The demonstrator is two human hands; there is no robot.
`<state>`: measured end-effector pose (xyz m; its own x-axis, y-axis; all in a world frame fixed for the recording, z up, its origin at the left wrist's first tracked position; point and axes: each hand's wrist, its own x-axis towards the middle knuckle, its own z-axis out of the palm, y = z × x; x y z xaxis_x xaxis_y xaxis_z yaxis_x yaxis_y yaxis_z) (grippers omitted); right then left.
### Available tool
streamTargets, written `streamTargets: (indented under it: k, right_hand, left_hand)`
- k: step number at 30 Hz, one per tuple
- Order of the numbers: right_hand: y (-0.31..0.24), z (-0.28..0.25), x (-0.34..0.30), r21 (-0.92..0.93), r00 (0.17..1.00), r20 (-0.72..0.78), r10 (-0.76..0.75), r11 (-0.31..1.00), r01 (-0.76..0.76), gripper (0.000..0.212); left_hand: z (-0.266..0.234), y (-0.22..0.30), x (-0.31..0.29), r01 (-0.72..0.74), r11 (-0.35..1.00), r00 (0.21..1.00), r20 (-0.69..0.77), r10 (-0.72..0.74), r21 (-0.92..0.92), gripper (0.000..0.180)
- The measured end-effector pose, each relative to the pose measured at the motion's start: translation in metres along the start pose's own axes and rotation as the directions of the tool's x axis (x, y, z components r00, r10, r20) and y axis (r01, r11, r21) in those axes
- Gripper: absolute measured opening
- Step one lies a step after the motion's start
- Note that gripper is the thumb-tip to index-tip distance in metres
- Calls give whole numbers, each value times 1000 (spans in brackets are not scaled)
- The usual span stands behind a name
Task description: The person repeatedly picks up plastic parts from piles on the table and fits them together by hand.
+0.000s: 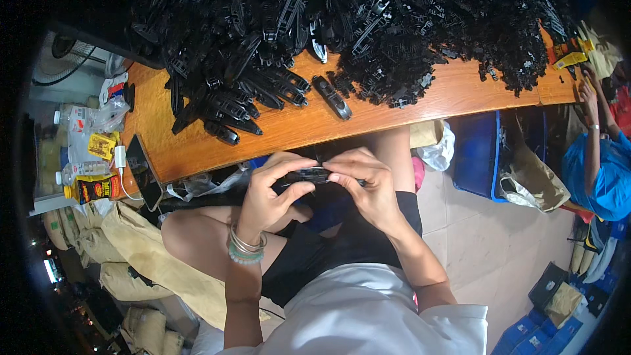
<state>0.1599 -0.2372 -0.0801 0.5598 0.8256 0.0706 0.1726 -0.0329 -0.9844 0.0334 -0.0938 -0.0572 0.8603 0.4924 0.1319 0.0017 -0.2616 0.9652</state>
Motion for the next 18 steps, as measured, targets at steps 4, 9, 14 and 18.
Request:
streamTargets:
  k: [4, 9, 14, 18]
  right_hand:
    - [2, -20, 19, -370, 924, -266, -276, 914, 167, 23]
    - [-3, -42, 65, -790, 861, -188, -473, 593, 154, 37]
    - [5, -43, 65, -859, 851, -228, -473, 510, 53, 24]
    - [12, -42, 64, -840, 825, -217, -521, 531, 115, 20]
  left_hand:
    - [9, -1, 19, -177, 940, 967, -129, 222, 292, 12]
    - [51, 9, 68, -122, 824, 941, -201, 274, 554, 21]
    - [66, 4, 76, 146, 545, 963, -246, 113, 826, 45]
    - [60, 3, 68, 175, 594, 949, -296, 112, 785, 32]
